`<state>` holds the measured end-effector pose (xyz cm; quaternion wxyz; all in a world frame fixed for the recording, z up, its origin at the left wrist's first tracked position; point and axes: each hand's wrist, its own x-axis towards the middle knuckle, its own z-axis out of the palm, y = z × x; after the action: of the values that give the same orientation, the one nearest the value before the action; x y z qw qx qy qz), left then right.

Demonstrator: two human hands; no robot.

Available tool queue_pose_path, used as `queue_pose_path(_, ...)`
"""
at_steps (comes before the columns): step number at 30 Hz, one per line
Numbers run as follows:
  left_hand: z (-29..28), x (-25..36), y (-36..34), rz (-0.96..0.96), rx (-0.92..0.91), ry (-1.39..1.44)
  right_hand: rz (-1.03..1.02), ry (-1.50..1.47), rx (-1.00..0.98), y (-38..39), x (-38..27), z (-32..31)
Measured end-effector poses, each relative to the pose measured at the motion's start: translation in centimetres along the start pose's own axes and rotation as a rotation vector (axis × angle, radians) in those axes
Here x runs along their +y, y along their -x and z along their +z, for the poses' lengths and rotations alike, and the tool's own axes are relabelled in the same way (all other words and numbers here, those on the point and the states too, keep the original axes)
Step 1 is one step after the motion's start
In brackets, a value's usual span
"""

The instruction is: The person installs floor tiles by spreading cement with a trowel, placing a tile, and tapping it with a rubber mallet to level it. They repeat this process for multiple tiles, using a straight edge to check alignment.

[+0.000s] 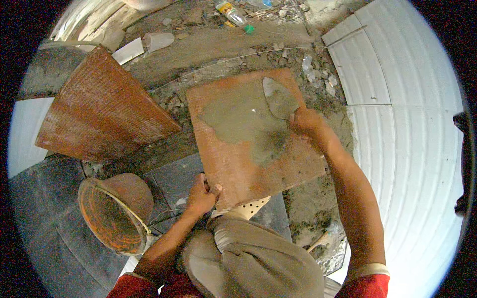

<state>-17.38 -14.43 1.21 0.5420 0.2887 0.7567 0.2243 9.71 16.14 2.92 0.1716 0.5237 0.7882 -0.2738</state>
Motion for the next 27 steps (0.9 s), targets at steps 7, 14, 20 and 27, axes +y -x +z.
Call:
queue_pose_path(7,-0.4,0.9,0.0,-0.163,-0.058,0.102,0.008,-0.219,-0.222,5.4,-0.9,-0.6)
queue_pose_path(14,-1.0,2.6,0.7,-0.155,-0.121,-0.015,-0.068,-0.271,-0.011,3.9,1.2,-1.6)
queue_pose_path(20,-1.5,3.6,1.0,-0.123,-0.107,-0.095,0.16,-0.208,-0.357,3.7,-1.6,-2.6)
queue_pose_path(27,-1.2,1.8,0.7,-0.115,-0.128,0.097,-0.036,-0.086,-0.169,2.7,0.3,-5.8)
